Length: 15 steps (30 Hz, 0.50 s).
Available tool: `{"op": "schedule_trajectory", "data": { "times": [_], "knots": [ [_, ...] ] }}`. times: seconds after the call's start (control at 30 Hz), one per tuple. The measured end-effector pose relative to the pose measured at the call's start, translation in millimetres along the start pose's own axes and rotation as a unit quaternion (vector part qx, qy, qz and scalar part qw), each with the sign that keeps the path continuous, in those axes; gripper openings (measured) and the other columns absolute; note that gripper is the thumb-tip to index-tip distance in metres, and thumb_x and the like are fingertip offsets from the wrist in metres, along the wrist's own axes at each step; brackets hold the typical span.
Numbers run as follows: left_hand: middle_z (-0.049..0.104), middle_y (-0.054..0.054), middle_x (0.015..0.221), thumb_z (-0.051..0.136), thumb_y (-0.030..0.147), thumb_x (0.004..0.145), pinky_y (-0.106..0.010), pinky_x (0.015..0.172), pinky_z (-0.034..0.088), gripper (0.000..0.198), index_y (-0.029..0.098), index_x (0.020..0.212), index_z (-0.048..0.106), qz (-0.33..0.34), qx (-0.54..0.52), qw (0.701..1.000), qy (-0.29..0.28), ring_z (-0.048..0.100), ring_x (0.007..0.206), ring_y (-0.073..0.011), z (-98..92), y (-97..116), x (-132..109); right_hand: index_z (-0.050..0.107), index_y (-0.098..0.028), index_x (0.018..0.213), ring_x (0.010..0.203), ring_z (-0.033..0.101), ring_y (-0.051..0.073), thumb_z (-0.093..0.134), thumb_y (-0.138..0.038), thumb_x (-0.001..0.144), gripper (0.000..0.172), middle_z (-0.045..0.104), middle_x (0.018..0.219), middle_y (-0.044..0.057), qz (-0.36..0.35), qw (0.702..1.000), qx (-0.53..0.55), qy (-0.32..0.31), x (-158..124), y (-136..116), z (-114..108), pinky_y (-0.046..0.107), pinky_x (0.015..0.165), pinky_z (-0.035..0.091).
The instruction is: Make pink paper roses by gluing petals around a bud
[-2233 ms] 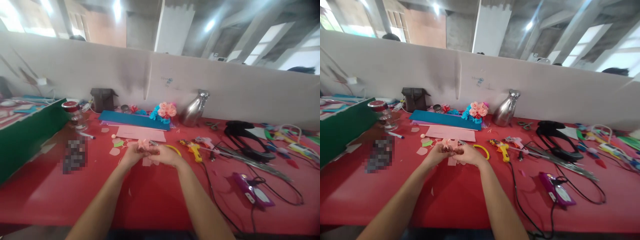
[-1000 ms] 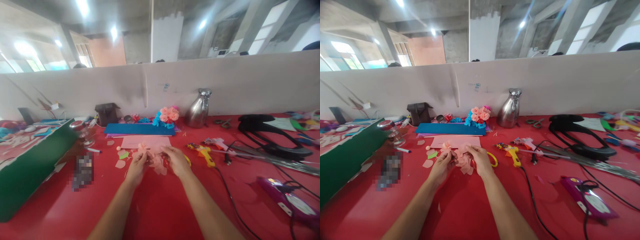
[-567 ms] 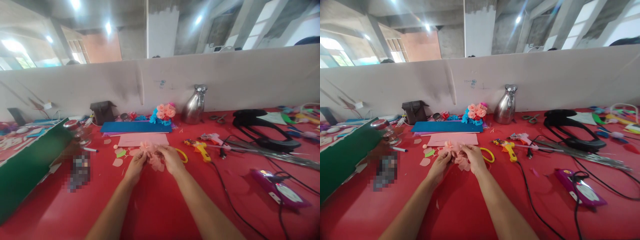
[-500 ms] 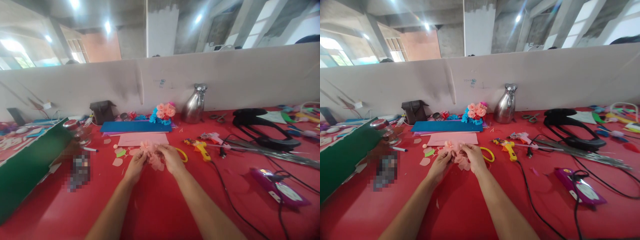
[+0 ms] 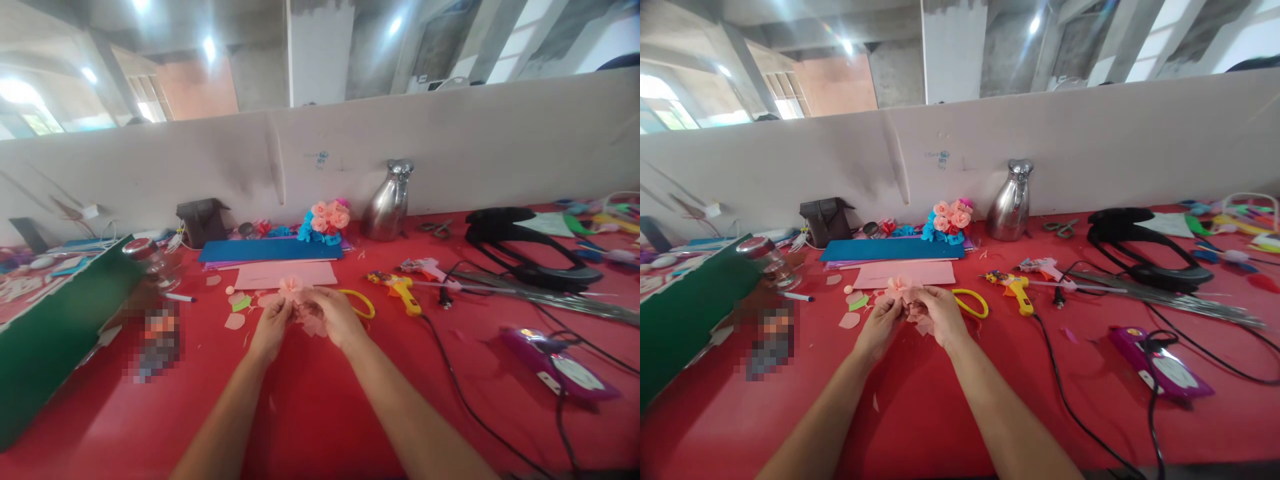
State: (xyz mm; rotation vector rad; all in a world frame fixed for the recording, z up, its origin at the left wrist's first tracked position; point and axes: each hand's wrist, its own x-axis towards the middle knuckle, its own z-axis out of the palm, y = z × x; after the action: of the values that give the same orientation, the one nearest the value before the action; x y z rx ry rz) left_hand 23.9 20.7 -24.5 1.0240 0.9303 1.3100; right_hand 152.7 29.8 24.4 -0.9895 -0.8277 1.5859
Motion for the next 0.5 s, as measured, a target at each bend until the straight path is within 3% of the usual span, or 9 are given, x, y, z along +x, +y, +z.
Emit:
{"op": "schedule_trajectory", "data": {
  "times": [0.3, 0.5],
  "knots": [
    [0.049, 0.001, 0.064, 0.058, 0.048, 0.077, -0.023, 0.062, 0.039, 0.033, 0.016, 0.068, 0.056, 0.011, 0.042, 0.999, 0.011, 0.044, 0.062, -0.0115, 1.6, 4, -2, 0.071, -0.015, 0.061, 0.050, 0.056, 0.009, 0.077, -0.029, 0.054, 0.016, 0.068, 0.059, 0.002, 0.006, 1.000, 0.021, 0.006, -1, -1, 0, 0.021, 0.053, 0.044],
    [0.058, -0.005, 0.082, 0.061, 0.037, 0.076, -0.026, 0.063, 0.044, 0.023, 0.016, 0.072, 0.065, 0.081, 0.184, 0.972, 0.118, 0.053, 0.067, -0.0152, -8.9, 2, 1, 0.072, -0.016, 0.066, 0.055, 0.059, 0.011, 0.076, -0.033, 0.057, 0.020, 0.069, 0.062, 0.001, -0.007, 1.000, 0.018, 0.007, 3, 3, -2, 0.023, 0.058, 0.045]
  ]
}}
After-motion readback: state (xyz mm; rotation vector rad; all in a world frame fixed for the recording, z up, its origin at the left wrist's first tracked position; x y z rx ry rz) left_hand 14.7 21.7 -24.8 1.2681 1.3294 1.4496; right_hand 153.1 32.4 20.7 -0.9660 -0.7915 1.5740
